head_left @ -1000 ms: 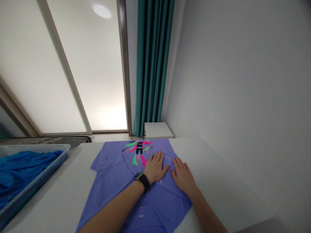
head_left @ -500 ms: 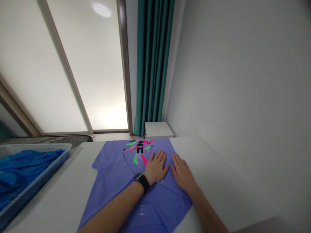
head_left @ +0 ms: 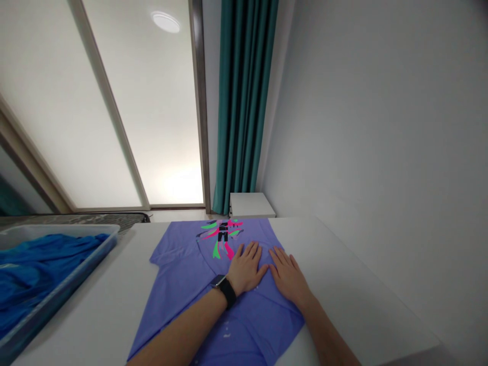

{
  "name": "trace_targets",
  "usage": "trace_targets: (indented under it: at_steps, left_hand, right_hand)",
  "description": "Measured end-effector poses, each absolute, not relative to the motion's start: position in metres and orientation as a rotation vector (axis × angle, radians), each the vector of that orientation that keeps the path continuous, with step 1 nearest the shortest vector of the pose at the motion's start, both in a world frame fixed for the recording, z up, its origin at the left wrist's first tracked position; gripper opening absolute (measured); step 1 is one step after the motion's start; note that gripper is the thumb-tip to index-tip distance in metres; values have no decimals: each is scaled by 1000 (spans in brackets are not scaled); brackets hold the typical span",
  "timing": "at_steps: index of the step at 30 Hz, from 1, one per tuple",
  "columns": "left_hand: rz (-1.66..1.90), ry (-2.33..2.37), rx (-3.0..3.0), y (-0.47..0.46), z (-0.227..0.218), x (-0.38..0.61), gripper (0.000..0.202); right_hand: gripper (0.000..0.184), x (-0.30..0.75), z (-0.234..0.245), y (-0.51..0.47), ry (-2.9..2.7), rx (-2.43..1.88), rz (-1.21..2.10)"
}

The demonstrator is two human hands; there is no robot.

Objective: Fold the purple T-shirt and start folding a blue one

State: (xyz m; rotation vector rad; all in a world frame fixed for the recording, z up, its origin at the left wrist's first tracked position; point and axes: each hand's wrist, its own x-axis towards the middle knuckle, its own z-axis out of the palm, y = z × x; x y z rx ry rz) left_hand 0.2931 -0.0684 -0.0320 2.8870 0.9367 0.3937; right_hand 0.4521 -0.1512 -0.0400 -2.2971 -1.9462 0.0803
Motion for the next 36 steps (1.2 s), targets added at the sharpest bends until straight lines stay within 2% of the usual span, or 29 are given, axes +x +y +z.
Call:
trace_targets:
  at_steps: [6,12,18,25,36]
  left_hand:
    - [384,1051,2893,-61,-19,242,59]
    - [305,1152,2879,-53,-13,155,58]
    - [361,1237,2848,-50,-28,90,58]
    - [371,1198,2899,-59,-38,73,61]
    - [333,1183,2934,-57,-38,56,64]
  right_hand:
    - [58,453,-37,-152,-1946,-2310,79]
    - [57,442,-35,-148,-2016,-2183,-79]
    - [59,409,-26,-139,-2204,-2064,96]
    - [66,377,-24,-126,-2293,-2069,189]
    - [71,361,-30,-124,-2303,-2069,124]
